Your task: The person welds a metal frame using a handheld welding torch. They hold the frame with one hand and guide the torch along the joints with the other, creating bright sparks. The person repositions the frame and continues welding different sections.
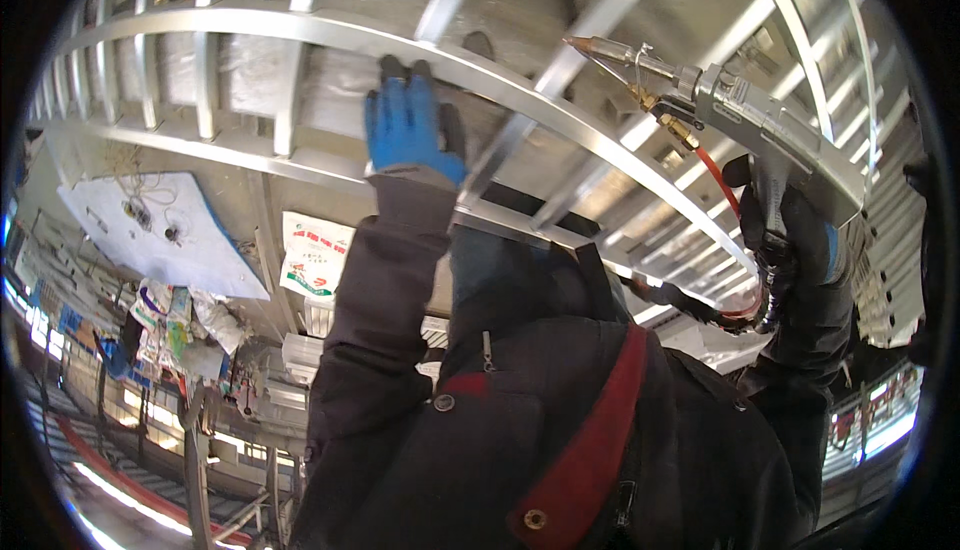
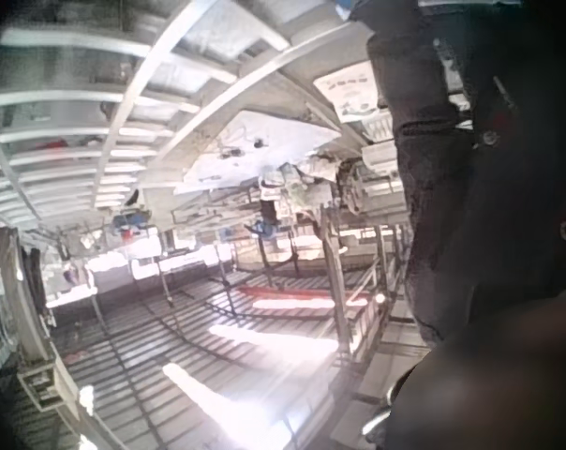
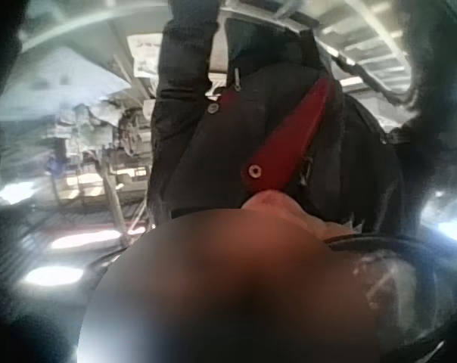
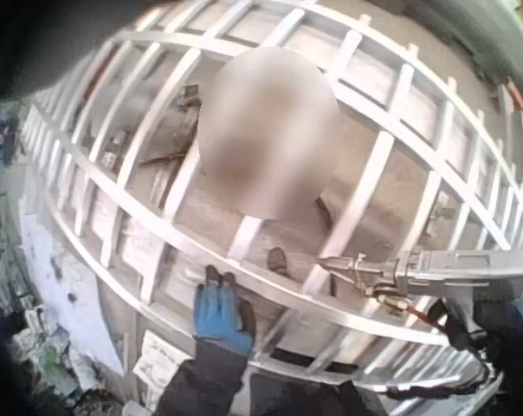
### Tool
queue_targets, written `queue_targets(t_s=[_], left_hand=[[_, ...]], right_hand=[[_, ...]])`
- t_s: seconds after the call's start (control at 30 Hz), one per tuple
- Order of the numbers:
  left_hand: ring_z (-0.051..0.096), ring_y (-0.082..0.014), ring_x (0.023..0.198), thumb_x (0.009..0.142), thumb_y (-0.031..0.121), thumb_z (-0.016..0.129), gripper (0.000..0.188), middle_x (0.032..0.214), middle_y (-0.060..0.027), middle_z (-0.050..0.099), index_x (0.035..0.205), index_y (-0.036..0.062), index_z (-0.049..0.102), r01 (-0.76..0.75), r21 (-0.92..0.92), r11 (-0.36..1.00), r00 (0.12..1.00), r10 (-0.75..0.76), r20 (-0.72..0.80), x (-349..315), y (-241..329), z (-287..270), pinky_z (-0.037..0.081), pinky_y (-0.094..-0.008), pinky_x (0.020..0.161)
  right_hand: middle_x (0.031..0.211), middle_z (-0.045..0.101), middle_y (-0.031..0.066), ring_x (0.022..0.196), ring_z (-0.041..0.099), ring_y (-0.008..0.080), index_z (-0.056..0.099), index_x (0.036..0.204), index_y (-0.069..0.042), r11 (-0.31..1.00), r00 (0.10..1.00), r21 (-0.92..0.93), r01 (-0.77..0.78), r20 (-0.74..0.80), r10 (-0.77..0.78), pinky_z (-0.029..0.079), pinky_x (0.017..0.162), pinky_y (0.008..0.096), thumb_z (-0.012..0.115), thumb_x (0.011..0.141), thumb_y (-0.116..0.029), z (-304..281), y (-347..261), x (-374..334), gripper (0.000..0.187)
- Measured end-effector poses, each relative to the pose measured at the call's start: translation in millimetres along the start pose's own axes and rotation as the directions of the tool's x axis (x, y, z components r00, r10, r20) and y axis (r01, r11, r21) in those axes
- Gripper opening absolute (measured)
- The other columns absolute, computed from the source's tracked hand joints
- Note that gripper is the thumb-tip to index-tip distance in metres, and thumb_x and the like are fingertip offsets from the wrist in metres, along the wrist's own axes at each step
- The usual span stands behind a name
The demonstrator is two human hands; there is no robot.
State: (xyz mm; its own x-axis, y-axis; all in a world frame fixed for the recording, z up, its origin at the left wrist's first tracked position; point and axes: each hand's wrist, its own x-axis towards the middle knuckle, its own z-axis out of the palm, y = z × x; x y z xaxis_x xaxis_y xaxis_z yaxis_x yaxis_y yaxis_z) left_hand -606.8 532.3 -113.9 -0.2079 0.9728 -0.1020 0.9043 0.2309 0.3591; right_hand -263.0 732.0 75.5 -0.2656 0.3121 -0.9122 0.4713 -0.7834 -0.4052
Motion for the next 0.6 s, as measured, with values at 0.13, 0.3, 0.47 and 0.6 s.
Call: queue_targets(t_s=[0.13, 0.3, 0.47, 0.6], left_hand=[[0.053, -0.0463, 0.135, 0.094, 0.02, 0.063, 0.055, 0.145, -0.0344, 0.05, 0.142, -0.0039, 0.053, -0.026, 0.043, 0.999, 0.999, 0.026, -0.018, 3.3, 3.5, -0.5, 0.039, -0.058, 0.113], [0.052, -0.0474, 0.134, 0.094, 0.026, 0.063, 0.054, 0.146, -0.0309, 0.052, 0.139, -0.0037, 0.056, -0.01, 0.134, 0.991, 0.997, 0.019, -0.068, -14.2, 33.3, 7.0, 0.038, -0.0585, 0.114], [0.051, -0.0475, 0.135, 0.092, 0.025, 0.064, 0.053, 0.143, -0.0287, 0.054, 0.138, -0.0017, 0.057, -0.116, 0.07, 0.991, 0.993, 0.116, -0.005, -70.2, 117.3, 31.3, 0.035, -0.0613, 0.115], [0.047, -0.0472, 0.139, 0.092, 0.024, 0.064, 0.057, 0.149, -0.0273, 0.05, 0.143, 0.0011, 0.054, -0.13, 0.031, 0.991, 0.989, 0.127, 0.069, -93.4, 171.2, 49.2, 0.033, -0.0622, 0.116]], right_hand=[[0.082, 0.07, 0.0097, 0.06, 0.061, 0.013, 0.056, 0.137, 0.004, 0.992, 0.992, 0.021, 0.126, -0.018, -0.125, 0.047, 0.052, 0.0247, 0.069, 0.1, -0.04, -33.2, 61.8, -44.0, 0.059], [0.086, 0.069, 0.0094, 0.067, 0.061, 0.0139, 0.053, 0.139, 0.005, 0.997, 0.999, -0.064, 0.044, 0.002, -0.044, 0.048, 0.058, 0.0258, 0.068, 0.101, -0.04, -74.2, 115.6, -96.2, 0.061], [0.103, 0.069, 0.0118, 0.07, 0.061, 0.0134, 0.053, 0.141, 0.002, 0.998, 0.995, -0.024, 0.066, 0.072, -0.064, 0.049, 0.061, 0.027, 0.069, 0.1, -0.036, -96.6, 159.6, -120.8, 0.058], [0.124, 0.065, 0.0151, 0.071, 0.061, 0.0117, 0.052, 0.143, 0.001, 0.978, 0.972, 0.057, 0.2, 0.112, -0.205, 0.05, 0.06, 0.0256, 0.065, 0.103, -0.029, -106.9, 183.8, -123.7, 0.052]])
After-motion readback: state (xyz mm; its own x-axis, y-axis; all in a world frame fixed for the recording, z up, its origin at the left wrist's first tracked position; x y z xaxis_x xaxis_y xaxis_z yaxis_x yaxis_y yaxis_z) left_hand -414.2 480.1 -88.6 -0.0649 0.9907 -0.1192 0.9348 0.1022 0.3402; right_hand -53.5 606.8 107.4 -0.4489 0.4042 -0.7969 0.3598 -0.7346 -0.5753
